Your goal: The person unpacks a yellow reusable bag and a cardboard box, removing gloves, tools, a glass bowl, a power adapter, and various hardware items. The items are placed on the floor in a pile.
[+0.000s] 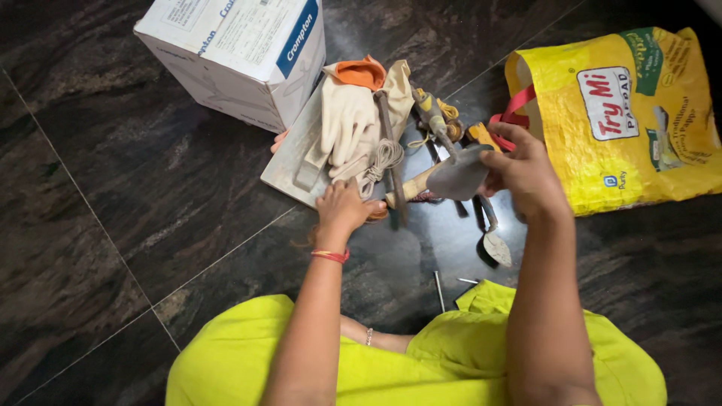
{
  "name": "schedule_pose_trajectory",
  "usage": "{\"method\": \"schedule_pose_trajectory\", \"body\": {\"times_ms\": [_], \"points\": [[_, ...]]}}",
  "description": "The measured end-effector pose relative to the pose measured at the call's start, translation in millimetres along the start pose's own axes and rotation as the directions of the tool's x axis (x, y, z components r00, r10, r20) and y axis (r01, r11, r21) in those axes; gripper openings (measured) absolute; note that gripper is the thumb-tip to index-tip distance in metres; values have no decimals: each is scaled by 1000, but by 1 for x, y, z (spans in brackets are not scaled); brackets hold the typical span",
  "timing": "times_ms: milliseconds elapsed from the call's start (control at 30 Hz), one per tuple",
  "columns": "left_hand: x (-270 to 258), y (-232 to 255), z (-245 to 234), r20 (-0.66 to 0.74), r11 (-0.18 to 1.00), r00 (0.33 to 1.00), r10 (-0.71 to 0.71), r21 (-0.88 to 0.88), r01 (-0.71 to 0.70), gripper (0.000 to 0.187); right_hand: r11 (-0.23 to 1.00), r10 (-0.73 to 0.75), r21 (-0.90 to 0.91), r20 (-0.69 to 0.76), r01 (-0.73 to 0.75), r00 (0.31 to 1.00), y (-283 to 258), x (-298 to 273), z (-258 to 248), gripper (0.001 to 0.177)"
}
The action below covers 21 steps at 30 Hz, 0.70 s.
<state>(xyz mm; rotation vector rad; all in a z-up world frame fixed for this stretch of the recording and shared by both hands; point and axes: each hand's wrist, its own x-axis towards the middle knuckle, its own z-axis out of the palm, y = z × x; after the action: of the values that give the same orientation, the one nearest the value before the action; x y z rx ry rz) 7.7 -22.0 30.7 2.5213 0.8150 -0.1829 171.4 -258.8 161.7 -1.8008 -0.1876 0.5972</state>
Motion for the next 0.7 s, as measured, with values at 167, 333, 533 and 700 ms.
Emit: {"method": "schedule_pose_trajectory", "body": {"times_ms": [167,333,533,700], "points": [[-2,-3,0,-132,988,991,17,-150,-37,57,993,-106,-46,-10,106,994,22,13,19,47],[-4,0,27,-168,969,960,224,-67,-237,59,988,-151,-48,-147,145,978,57,30,34,38],[-4,8,25,-78,998,995,57,33,-55,36,985,-131,87,-214,152,968,108,61,16,40],[-2,5,-8,-403,984,912,-71,-181,-4,32,974,37,-214,-194,-79,980,141,69,31,47]]}}
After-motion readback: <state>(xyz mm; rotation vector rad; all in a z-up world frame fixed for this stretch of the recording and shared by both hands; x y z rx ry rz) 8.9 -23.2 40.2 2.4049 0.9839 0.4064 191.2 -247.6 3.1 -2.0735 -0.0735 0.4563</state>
